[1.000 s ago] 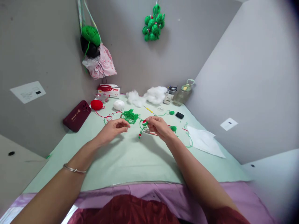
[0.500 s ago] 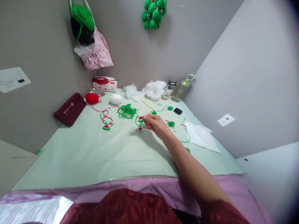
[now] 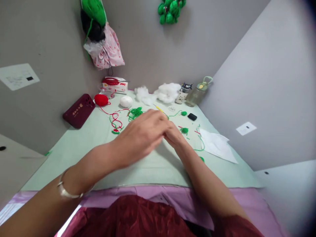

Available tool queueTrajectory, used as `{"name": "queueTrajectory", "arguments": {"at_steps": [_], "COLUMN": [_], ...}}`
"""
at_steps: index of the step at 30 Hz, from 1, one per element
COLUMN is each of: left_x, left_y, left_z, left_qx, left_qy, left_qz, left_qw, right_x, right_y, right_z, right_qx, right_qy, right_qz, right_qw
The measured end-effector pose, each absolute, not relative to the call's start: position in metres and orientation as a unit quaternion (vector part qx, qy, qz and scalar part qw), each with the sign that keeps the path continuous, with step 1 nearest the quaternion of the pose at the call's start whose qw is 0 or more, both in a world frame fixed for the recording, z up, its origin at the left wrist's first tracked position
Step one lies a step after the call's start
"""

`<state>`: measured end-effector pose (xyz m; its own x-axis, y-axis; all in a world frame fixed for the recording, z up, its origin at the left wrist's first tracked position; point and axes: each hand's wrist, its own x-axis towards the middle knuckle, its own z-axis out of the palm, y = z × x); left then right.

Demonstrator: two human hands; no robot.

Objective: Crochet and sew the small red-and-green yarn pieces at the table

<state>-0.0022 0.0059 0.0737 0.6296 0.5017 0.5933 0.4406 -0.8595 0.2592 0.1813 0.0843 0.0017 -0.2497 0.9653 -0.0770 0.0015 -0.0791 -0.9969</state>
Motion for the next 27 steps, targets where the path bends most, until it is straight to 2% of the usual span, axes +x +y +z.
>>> {"name": "queueTrajectory", "arguments": {"at_steps": [4, 9, 15, 17, 21, 27], "left_x": [-0.010, -0.015, -0.022, -0.021, -0.018, -0.016], "left_y": [0.056, 0.065, 0.064, 0.063, 0.060, 0.060], "left_z": [0.027, -0.001, -0.010, -0.011, -0.014, -0.016], "left_qx": [0.879, 0.816, 0.631, 0.604, 0.598, 0.602], "left_qy": [0.354, 0.372, 0.386, 0.377, 0.359, 0.371], "left_qz": [0.318, 0.423, 0.558, 0.561, 0.549, 0.570], "left_qw": [0.010, 0.127, 0.377, 0.422, 0.461, 0.419], "right_x": [0.175, 0.177, 0.190, 0.189, 0.178, 0.175], "right_y": [0.084, 0.084, 0.086, 0.083, 0.073, 0.067], "right_z": [-0.001, -0.001, 0.003, 0.006, 0.010, 0.010], "right_qx": [-0.404, -0.406, -0.511, -0.484, -0.417, -0.455], "right_qy": [-0.534, -0.571, -0.659, -0.671, -0.698, -0.702], "right_qz": [0.615, 0.592, 0.252, 0.276, 0.397, 0.339], "right_qw": [0.416, 0.399, 0.492, 0.490, 0.426, 0.430]}}
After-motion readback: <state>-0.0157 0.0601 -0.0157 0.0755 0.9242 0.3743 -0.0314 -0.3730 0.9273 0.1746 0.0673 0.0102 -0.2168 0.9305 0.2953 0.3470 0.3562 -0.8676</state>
